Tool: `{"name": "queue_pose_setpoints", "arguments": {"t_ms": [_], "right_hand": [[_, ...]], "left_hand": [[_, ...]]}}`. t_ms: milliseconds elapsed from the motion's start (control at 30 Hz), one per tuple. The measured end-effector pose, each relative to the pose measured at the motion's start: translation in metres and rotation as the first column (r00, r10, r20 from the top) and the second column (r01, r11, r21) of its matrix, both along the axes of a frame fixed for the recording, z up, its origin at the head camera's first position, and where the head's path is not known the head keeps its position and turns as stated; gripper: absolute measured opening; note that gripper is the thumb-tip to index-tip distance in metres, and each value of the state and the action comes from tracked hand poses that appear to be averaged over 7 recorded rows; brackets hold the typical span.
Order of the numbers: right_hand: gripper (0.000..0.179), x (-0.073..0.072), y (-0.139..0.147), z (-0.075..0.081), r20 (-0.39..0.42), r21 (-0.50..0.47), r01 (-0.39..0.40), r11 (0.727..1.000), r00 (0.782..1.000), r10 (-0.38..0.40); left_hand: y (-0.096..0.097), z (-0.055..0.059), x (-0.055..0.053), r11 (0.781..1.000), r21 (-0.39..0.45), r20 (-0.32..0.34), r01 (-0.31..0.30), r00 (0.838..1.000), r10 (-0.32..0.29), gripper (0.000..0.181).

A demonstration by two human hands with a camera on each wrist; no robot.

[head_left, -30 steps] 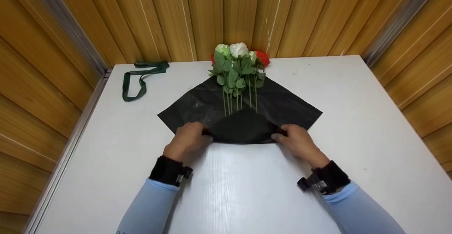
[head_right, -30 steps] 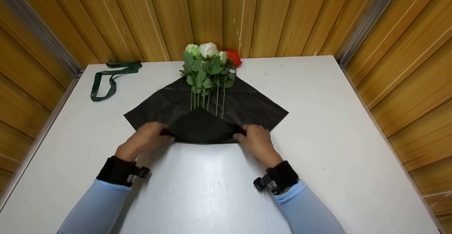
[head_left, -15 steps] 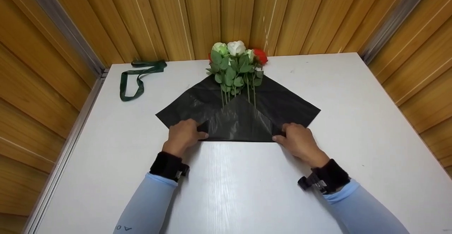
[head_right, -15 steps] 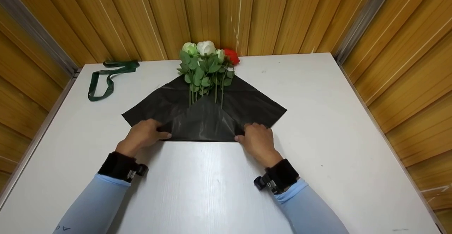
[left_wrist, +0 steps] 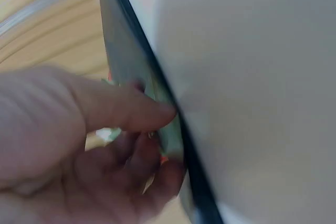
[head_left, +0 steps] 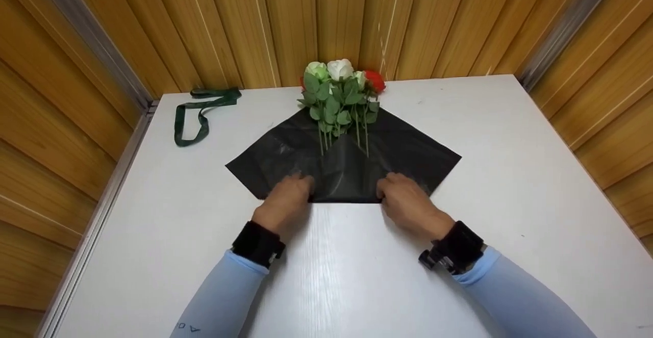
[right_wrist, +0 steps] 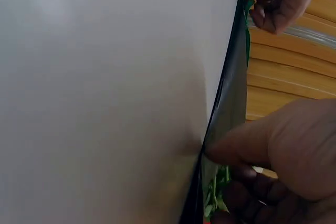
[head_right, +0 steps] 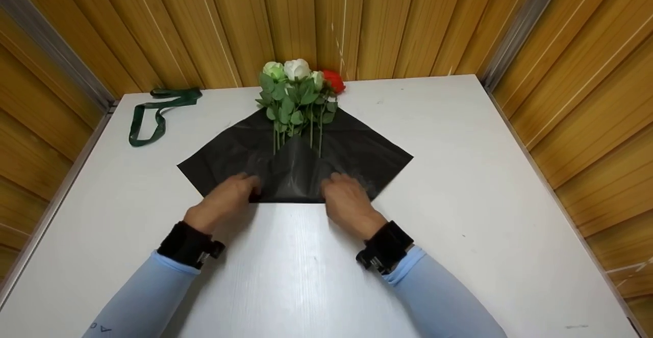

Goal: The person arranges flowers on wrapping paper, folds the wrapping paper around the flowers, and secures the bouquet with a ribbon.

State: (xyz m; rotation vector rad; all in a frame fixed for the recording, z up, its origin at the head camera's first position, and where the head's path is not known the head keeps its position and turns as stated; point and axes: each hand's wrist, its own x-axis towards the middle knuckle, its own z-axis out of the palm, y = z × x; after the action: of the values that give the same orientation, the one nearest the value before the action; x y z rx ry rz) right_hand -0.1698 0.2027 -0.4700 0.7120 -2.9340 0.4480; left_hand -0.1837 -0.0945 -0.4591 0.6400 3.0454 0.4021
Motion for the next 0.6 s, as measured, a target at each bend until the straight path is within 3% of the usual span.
{"name": "queue_pose_setpoints", "arguments": {"t_ms": [67, 133, 267, 400, 600], "right_hand": [[0.009, -0.003, -0.012, 0.001, 0.104, -0.054, 0.025, 0.998, 0.994, -0.019], [0.014, -0.007, -0.021, 0.001, 0.166, -0.075, 0.078, 0.994, 0.984, -0.065], [0.035, -0.013, -0.032, -0.001, 0.206, -0.053, 0.151, 0.987, 0.969, -0.137], [0.037, -0.016, -0.034, -0.005, 0.240, -0.047, 0.197, 0.979, 0.954, -0.180], [0.029, -0.016, -0.032, -0.005, 0.276, -0.098, 0.223, 0.970, 0.942, -0.189]], "left_hand": [[0.007, 0.000, -0.002, 0.998, 0.057, 0.090, 0.038, 0.995, -0.043, 0.019], [0.012, 0.000, -0.007, 0.996, 0.087, 0.145, 0.023, 0.989, -0.036, 0.012], [0.018, 0.000, -0.013, 0.992, 0.103, 0.241, -0.076, 0.969, 0.050, 0.043], [0.021, 0.001, -0.017, 0.987, 0.104, 0.303, -0.123, 0.949, 0.086, 0.067], [0.017, 0.003, -0.020, 0.980, 0.131, 0.383, -0.147, 0.920, 0.087, 0.058]]}}
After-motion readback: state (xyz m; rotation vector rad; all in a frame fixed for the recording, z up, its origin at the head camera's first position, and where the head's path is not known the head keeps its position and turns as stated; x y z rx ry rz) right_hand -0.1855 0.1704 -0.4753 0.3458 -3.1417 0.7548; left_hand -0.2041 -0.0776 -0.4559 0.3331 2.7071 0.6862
